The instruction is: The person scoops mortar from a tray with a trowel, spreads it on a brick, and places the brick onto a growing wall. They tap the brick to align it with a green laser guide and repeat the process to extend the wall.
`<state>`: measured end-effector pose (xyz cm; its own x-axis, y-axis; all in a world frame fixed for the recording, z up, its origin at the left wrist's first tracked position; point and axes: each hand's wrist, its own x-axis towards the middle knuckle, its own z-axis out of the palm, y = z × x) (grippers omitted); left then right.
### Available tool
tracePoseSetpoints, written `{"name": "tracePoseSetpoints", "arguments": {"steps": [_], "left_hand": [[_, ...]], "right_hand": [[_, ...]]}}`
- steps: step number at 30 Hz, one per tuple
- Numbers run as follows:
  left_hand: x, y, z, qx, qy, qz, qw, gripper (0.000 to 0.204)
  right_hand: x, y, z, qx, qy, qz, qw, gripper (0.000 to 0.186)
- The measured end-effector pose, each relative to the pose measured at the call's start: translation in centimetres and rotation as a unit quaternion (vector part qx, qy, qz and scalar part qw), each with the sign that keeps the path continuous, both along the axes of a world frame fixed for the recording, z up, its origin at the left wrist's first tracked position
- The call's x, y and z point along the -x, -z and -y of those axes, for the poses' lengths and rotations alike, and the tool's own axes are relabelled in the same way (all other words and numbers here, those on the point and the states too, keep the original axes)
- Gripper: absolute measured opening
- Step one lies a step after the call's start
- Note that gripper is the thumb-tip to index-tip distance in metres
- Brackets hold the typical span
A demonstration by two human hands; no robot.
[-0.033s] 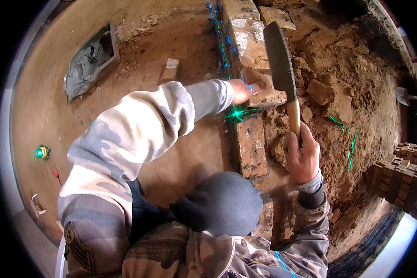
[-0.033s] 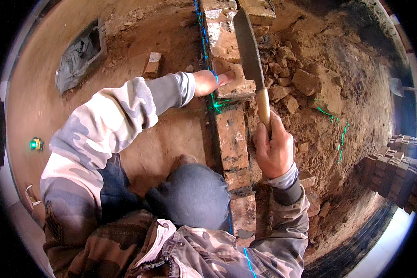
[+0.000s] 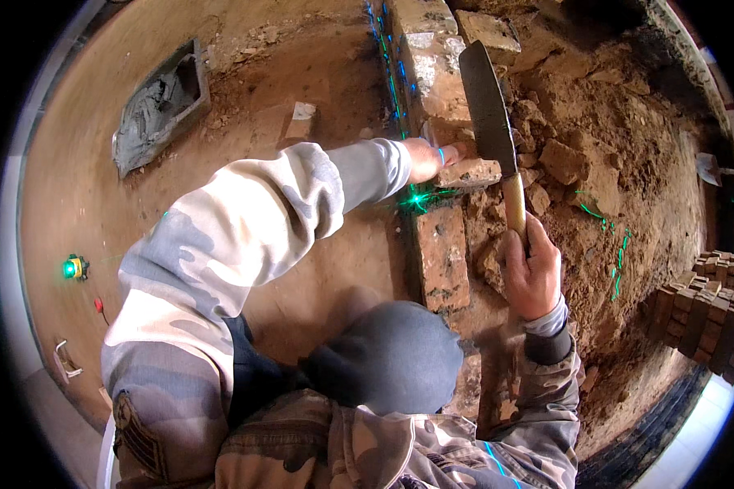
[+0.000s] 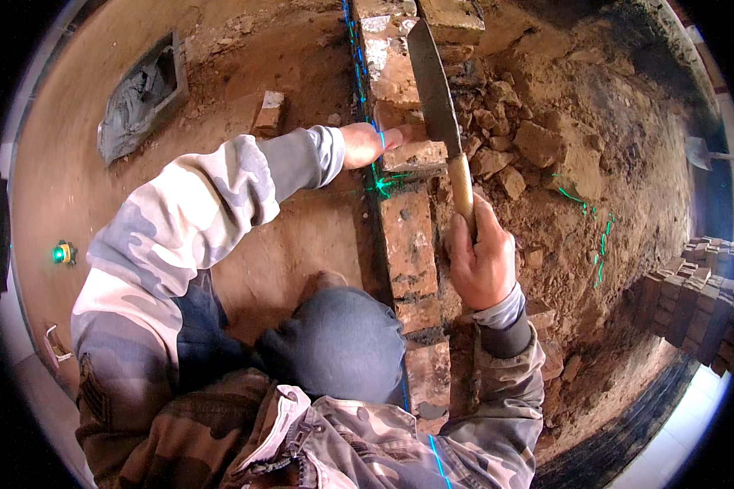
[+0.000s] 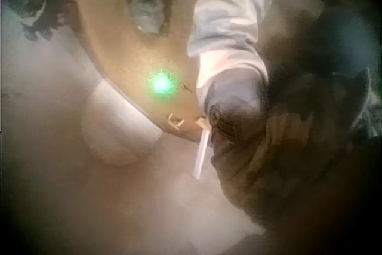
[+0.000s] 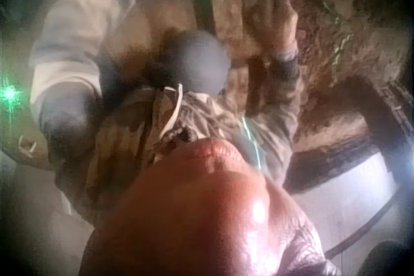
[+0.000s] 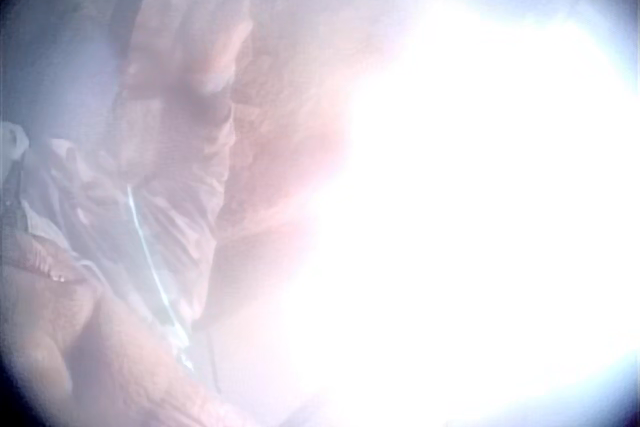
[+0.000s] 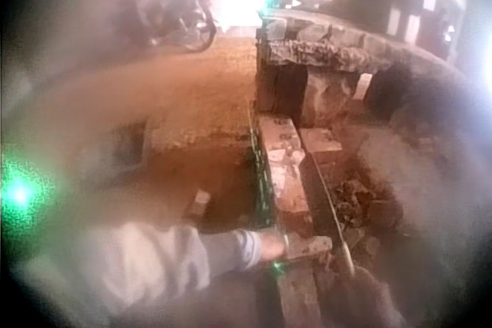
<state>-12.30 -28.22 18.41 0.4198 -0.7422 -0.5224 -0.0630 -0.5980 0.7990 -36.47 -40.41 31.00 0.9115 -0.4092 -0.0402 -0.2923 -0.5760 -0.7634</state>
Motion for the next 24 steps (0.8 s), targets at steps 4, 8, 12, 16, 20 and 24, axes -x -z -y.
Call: {"name": "tracePoseSetpoints", "arguments": {"steps": [4,8,12,16,20,24], "left_hand": [[-1.2,-0.8,0.5,-0.126,0.101,0.042,0.986,0.098],[-3.3,-3.1,-0.5,-0.093,0.066,0.193,0.975,0.095],[-2.7,-11.7,-2.8,-0.078,0.090,0.503,0.856,0.070],[-3.1,-12.6,-2.9,0.028,0.188,0.443,0.876,0.068],[-2.7,-11.7,-1.8,0.008,0.225,0.371,0.901,0.057],[-2.5,-11.6,-1.0,0.008,0.213,0.365,0.907,0.055]], "right_hand": [[0.2,0.4,-0.1,-0.017,0.011,0.010,1.000,0.027],[0.1,0.1,-0.1,0.004,0.007,0.005,1.000,0.026],[2.0,-0.6,-0.5,-0.051,0.069,0.011,0.996,0.024],[3.3,0.7,-0.8,-0.086,0.074,0.051,0.992,0.017],[3.0,-0.3,-0.8,-0.120,0.085,0.019,0.989,0.020],[2.5,-1.5,-0.6,-0.140,0.101,0.005,0.985,0.022]]}}
